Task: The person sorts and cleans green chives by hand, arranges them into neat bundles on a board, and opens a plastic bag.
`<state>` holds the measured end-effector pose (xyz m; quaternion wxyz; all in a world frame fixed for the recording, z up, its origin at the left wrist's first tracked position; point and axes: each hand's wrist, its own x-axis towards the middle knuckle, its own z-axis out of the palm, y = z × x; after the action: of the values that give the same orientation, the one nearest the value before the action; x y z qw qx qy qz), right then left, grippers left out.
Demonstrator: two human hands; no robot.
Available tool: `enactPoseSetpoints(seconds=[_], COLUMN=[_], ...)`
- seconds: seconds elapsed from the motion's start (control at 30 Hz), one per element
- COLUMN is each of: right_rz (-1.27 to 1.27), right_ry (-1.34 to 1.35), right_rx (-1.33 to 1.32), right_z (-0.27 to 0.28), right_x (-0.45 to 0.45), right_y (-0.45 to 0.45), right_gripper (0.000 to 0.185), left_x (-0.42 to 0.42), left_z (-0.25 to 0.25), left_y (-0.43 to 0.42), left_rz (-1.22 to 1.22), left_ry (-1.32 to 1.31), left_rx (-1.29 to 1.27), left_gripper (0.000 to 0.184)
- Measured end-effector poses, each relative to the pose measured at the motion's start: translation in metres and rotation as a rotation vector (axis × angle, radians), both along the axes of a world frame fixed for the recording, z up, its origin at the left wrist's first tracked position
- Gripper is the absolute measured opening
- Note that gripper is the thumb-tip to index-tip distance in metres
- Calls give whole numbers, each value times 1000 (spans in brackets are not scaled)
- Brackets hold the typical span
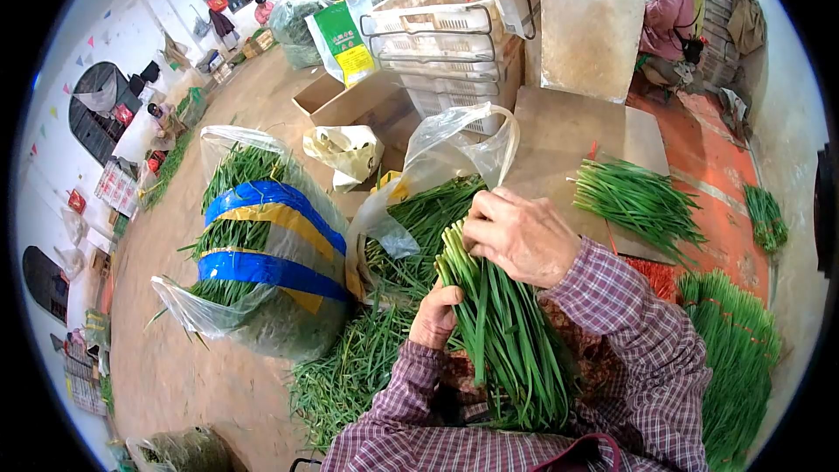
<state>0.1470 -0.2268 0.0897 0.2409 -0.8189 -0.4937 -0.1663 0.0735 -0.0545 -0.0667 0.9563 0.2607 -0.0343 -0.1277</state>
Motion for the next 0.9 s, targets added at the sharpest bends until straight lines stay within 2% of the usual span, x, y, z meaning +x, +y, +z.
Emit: enactPoseSetpoints(seconds=[0.1, 0.17, 0.2, 0.23, 0.3, 0.33, 0.37, 0.43, 0.53, 0.57, 0.63, 0.73, 0.83, 0.9], right_rz=[17, 55, 142, 144, 146, 282, 281, 286, 222, 194, 223, 106, 62, 82], right_ry=[112, 500, 558, 562, 1090, 1189, 1193, 1376, 1351, 1326, 1264, 909, 648, 696], right_rx=[84, 233, 341, 339, 464, 561, 559, 725, 726, 688, 573, 399, 286, 314], right_z=[-3, -3, -3, -1, 9, 3, 4, 8, -1, -5, -12, -16, -27, -28], right_x=[11, 18, 21, 22, 24, 32, 34, 33, 28, 26, 18, 1, -4, -2], right_y=[-2, -3, -1, -3, -7, -10, -9, -7, 3, 4, 4, 9, 15, 16], right_gripper=[13, 13, 16, 16, 17, 19, 19, 18, 18, 18, 16, 13, 13, 15], left_x=[1, 2, 2, 1, 1, 1, 1, -3, -6, -3, -6, -2, 3, 2], left_z=[-4, -4, -5, -5, -6, -7, -7, 1, 12, 3, 5, 5, 23, 47], left_y=[1, 1, 1, 1, -2, -2, -3, -2, -6, -4, -6, -8, -14, -22], left_rz=[30, 15, 5, -3, 14, 19, 23, 62, 3, -36, 33, 94, 62, 123], left_ry=[60, 53, 50, 49, 47, 66, 84, 136, 247, 139, 61, 66, -2, 28], left_rx=[26, 15, 10, 3, -22, -18, -15, 51, -84, -161, -122, 3, 134, 283], left_gripper=[87, 86, 85, 85, 85, 84, 84, 83, 80, 81, 89, 99, 81, 64])
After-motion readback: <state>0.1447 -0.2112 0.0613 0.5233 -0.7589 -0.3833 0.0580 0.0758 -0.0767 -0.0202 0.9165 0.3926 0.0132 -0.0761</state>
